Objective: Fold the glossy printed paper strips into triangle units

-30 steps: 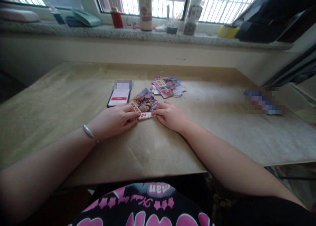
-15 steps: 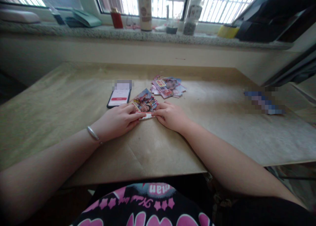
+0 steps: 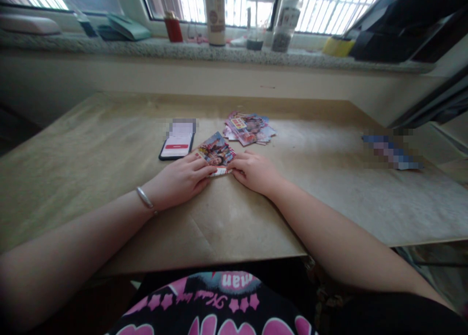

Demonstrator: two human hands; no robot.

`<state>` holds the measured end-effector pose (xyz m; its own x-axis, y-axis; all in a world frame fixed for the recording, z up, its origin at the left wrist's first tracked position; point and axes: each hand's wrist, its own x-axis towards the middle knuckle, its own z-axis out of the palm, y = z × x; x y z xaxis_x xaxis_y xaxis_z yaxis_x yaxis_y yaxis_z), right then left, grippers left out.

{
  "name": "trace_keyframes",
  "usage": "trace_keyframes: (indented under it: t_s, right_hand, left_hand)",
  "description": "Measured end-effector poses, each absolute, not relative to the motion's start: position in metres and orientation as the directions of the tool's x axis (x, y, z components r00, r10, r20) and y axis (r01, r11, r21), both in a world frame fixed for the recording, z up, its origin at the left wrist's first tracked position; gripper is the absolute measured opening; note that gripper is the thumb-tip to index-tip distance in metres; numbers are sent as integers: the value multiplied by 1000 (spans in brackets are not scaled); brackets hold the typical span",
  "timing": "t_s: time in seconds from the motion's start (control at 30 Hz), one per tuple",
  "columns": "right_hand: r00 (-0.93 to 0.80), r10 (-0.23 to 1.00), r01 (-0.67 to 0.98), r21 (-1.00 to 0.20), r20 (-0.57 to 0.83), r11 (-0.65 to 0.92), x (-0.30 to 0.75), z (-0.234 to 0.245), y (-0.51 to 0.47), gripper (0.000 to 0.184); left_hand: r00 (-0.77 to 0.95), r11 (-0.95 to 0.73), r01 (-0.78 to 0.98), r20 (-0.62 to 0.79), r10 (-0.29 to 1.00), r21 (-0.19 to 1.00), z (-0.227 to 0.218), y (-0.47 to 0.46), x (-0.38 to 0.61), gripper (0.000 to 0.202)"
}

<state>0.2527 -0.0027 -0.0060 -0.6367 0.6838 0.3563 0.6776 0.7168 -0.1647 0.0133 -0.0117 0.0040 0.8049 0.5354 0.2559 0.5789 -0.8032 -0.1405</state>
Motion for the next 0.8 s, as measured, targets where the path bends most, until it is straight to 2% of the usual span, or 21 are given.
trace_keyframes:
  t_s: [0.17,0.37,0.8]
  right_hand:
    - [-603,721,706,-192,341,681,256,-4,-3,14]
    - [-621,707,665,-249,337,704,263,-5,0,16]
    - [-637,680,628,-267,363,731,265,-7,3,17]
  left_hand:
    - [802,-801,581,269,533,-145,4,-14,15,39]
    - [785,-776,611,247,568,-157,2,-16,17,39]
    - [794,-785,598,257,551,-164,2,-17,17,38]
